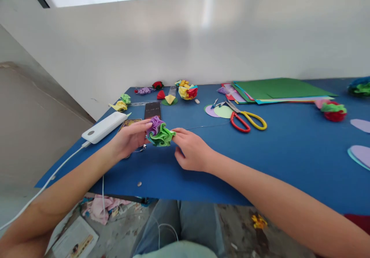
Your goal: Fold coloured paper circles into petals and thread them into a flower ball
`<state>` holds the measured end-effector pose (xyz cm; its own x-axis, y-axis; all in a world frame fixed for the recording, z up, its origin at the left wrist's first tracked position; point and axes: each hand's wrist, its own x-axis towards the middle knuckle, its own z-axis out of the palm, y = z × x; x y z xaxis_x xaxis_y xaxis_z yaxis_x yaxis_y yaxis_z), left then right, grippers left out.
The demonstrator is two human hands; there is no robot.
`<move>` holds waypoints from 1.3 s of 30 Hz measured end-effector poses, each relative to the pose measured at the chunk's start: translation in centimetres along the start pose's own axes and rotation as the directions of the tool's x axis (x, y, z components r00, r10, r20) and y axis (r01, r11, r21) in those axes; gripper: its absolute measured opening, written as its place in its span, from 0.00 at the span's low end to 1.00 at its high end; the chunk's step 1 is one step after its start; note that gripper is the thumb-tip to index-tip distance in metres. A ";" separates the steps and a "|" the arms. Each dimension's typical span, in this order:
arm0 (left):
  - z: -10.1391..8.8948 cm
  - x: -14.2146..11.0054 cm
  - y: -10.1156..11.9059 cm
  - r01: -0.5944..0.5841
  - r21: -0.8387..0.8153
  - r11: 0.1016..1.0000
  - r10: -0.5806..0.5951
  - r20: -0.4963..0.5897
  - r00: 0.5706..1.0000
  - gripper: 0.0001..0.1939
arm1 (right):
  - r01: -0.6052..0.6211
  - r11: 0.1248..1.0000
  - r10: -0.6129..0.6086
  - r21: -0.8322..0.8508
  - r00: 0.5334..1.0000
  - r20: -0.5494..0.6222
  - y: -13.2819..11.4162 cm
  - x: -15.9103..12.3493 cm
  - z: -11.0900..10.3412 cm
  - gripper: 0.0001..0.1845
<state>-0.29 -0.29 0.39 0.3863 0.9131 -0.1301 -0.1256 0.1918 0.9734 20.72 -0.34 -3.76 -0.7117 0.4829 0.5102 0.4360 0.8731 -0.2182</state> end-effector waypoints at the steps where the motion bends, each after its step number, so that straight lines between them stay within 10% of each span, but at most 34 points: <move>1: 0.0 0.0 0.0 0.000 -0.005 1.000 0.000 0.007 1.000 0.16 | 0.004 1.000 -0.004 -0.001 1.000 -0.008 0.1 0.0 0.0 0.13; 16: 0.0 -0.1 0.1 0.005 0.140 0.990 -0.013 0.055 0.998 0.16 | 0.024 1.000 -0.025 -0.008 0.946 -0.323 0.0 -0.2 -0.5 0.14; 29: 0.0 0.1 -0.4 0.129 0.195 0.972 -0.160 0.153 0.975 0.17 | 0.084 0.996 -0.085 0.025 0.995 0.047 1.1 -0.3 -1.2 0.26; 39: 0.0 0.3 -0.5 0.004 0.223 0.975 -0.023 0.080 0.997 0.21 | -0.046 0.997 0.049 0.056 0.997 -0.057 3.0 -0.6 0.8 0.17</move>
<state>-0.11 -0.08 -0.15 0.4610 0.8769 -0.1365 0.0828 0.1106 0.9904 22.00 2.10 -5.38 -0.6570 0.5202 0.5457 0.4365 0.8526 -0.2874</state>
